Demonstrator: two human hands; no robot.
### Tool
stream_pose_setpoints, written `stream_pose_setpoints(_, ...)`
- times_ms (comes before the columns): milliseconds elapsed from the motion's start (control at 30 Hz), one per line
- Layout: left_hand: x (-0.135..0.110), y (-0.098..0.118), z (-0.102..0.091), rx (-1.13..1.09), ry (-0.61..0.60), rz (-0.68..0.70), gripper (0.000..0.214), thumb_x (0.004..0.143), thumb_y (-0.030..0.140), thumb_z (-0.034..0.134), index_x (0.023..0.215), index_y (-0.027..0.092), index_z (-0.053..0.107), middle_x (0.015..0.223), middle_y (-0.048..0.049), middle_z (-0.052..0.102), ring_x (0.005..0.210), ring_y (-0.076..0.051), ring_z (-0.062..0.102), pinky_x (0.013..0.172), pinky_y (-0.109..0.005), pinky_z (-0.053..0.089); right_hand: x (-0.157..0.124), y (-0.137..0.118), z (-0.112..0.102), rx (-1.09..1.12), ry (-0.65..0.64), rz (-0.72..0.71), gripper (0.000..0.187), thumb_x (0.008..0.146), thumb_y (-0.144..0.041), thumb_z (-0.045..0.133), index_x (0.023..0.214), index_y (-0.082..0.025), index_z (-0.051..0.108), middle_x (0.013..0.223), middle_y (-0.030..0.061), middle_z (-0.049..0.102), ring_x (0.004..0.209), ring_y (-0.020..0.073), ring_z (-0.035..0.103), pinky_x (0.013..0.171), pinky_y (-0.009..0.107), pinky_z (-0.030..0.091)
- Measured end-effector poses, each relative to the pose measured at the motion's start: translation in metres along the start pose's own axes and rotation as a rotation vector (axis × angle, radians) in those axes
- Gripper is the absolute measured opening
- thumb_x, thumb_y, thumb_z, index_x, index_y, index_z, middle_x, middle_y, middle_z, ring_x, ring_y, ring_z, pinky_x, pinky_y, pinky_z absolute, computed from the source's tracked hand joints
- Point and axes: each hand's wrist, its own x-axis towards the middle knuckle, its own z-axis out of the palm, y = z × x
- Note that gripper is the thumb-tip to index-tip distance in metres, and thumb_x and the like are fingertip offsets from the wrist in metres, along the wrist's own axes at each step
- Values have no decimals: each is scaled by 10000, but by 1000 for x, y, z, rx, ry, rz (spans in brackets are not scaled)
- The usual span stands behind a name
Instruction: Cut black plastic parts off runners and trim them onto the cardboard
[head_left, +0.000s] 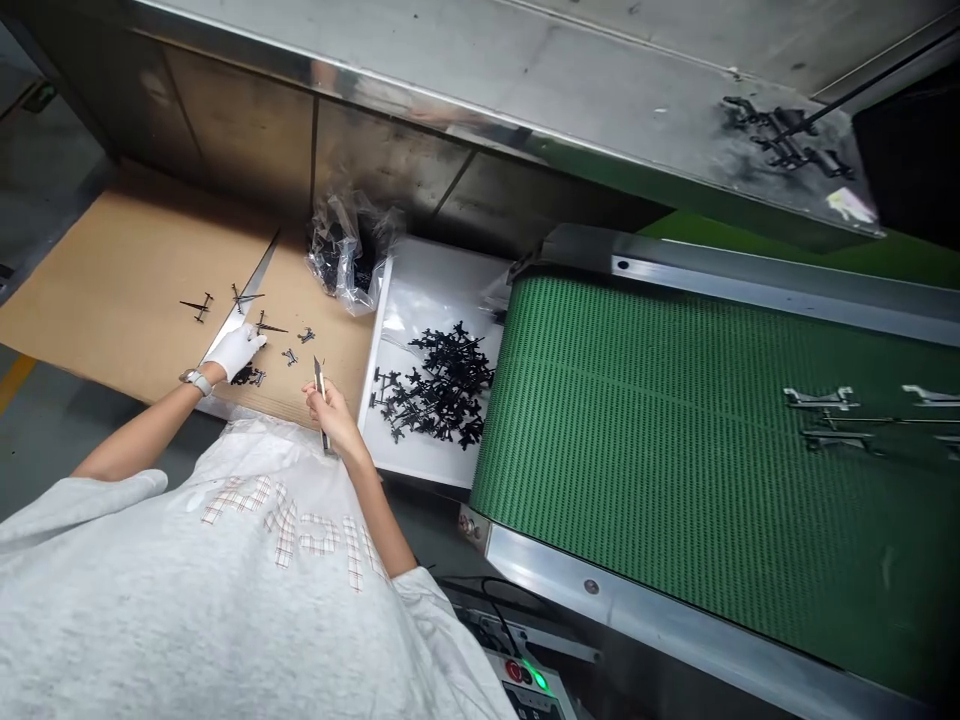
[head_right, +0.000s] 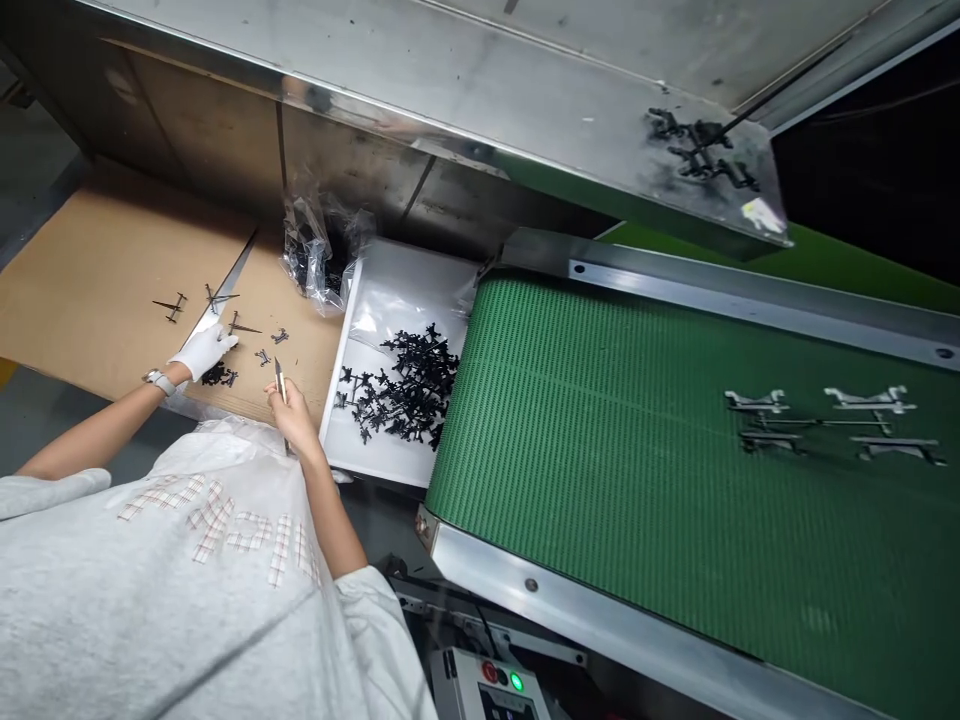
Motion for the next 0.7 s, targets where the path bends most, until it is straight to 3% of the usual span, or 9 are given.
stream_pose_setpoints(133, -15, -15, -2, 114, -20, 38, 359, 982, 421, 627, 1226, 157, 645, 1209, -103, 685, 1056, -228, 683, 925, -452, 600, 33, -12, 5, -424, 131, -8, 362, 976, -379, 661, 1276, -179, 628, 1309, 97, 662, 1137, 242, 676, 963, 474, 598)
stream_pose_setpoints(333, -25, -17, 6, 279, 25, 104, 363, 977, 407, 636, 1245, 162, 643, 1280, -114, 663, 1149, -255, 657, 993, -498, 572, 84, -19, 37, -827, 264, -26, 399, 975, -380, 661, 1321, -189, 606, 1367, 106, 632, 1182, 259, 660, 987, 494, 590)
stream_pose_setpoints(467, -34, -11, 8, 349, 48, 116, 373, 973, 402, 643, 1255, 159, 639, 1296, -118, 656, 1173, -266, 648, 1006, -513, 563, 94, -14, 44, -953, 293, -6, 392, 978, -383, 658, 1313, -186, 610, 1350, 104, 641, 1160, 251, 669, 971, 484, 597)
stream_pose_setpoints(700, -55, -10, -1, 361, 28, 130, 360, 973, 400, 643, 1239, 157, 648, 1292, -115, 661, 1192, -270, 642, 1028, -526, 550, 106, -17, 25, -965, 295, -8, 382, 981, -388, 653, 1302, -185, 615, 1320, 100, 656, 1134, 242, 679, 955, 471, 603)
